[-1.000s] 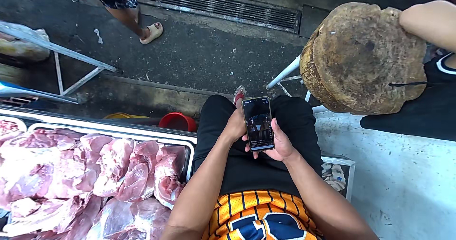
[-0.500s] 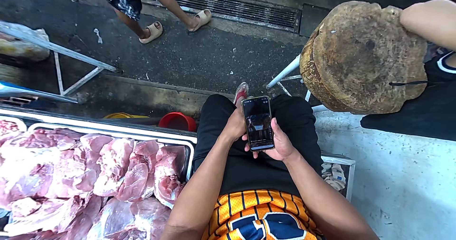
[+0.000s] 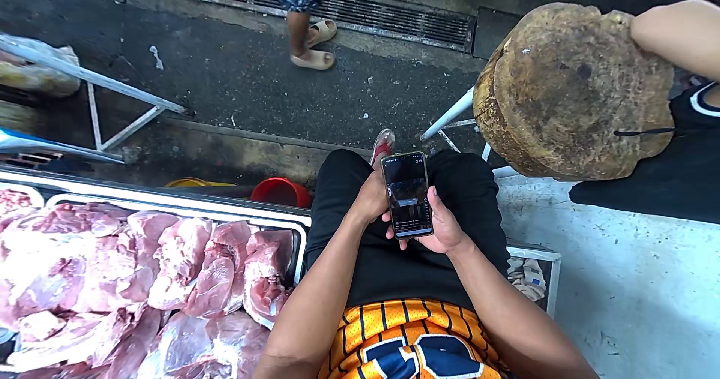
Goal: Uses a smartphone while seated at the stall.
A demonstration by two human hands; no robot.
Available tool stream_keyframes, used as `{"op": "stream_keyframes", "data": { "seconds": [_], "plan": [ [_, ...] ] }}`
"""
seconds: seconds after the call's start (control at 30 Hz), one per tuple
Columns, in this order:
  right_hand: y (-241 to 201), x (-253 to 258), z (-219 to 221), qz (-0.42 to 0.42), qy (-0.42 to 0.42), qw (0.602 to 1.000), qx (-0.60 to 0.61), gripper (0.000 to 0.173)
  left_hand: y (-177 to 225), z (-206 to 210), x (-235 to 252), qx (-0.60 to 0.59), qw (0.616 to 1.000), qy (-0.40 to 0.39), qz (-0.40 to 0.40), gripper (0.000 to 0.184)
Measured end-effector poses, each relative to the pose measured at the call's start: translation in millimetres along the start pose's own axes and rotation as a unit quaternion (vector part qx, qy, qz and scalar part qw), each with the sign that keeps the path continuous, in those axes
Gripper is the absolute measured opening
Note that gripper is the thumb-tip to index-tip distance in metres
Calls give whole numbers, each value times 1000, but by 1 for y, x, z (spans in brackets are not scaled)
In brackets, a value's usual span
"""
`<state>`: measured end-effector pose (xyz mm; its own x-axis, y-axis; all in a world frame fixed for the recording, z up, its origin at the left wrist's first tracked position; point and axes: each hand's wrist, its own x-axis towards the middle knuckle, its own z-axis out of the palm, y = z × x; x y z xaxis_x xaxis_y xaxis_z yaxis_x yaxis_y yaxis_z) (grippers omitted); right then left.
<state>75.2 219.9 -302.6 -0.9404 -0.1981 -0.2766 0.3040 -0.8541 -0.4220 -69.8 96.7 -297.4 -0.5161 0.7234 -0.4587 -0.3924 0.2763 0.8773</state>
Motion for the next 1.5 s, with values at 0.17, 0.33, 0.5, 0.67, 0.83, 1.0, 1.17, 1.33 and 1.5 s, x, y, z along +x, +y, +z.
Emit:
{"op": "stream_keyframes", "data": {
  "seconds": [0.17,0.33,0.5,0.67,0.83,1.0,1.17,1.33,1.5],
  "plan": [
    [0,0,-1,1,-2,1000,-1,80,-2,0,1,8,1000,1,5,20],
    [0,0,-2,1,-3,1000,0,81,-3,-1,2,4,1000,0,3,21],
    [0,0,-2,6,0,1000,3,81,-2,-1,2,3,1000,1,-5,18],
    [0,0,-2,4,4,1000,6,81,-1,0,2,5,1000,-3,-2,11],
    [1,1,-1,5,3,1000,-4,82,-2,-1,1,20,1000,4,9,21],
    [1,-1,-1,1,3,1000,-3,82,0,-1,-1,19,1000,-6,20,16],
    [2,0,-2,3,1,1000,3,82,0,-1,-1,13,1000,-7,21,13],
    [2,0,-1,3,0,1000,4,82,-1,-2,-1,13,1000,-9,21,14],
    [1,0,-1,1,-1,1000,7,82,-1,-2,-1,27,999,-8,15,12]
  ]
}}
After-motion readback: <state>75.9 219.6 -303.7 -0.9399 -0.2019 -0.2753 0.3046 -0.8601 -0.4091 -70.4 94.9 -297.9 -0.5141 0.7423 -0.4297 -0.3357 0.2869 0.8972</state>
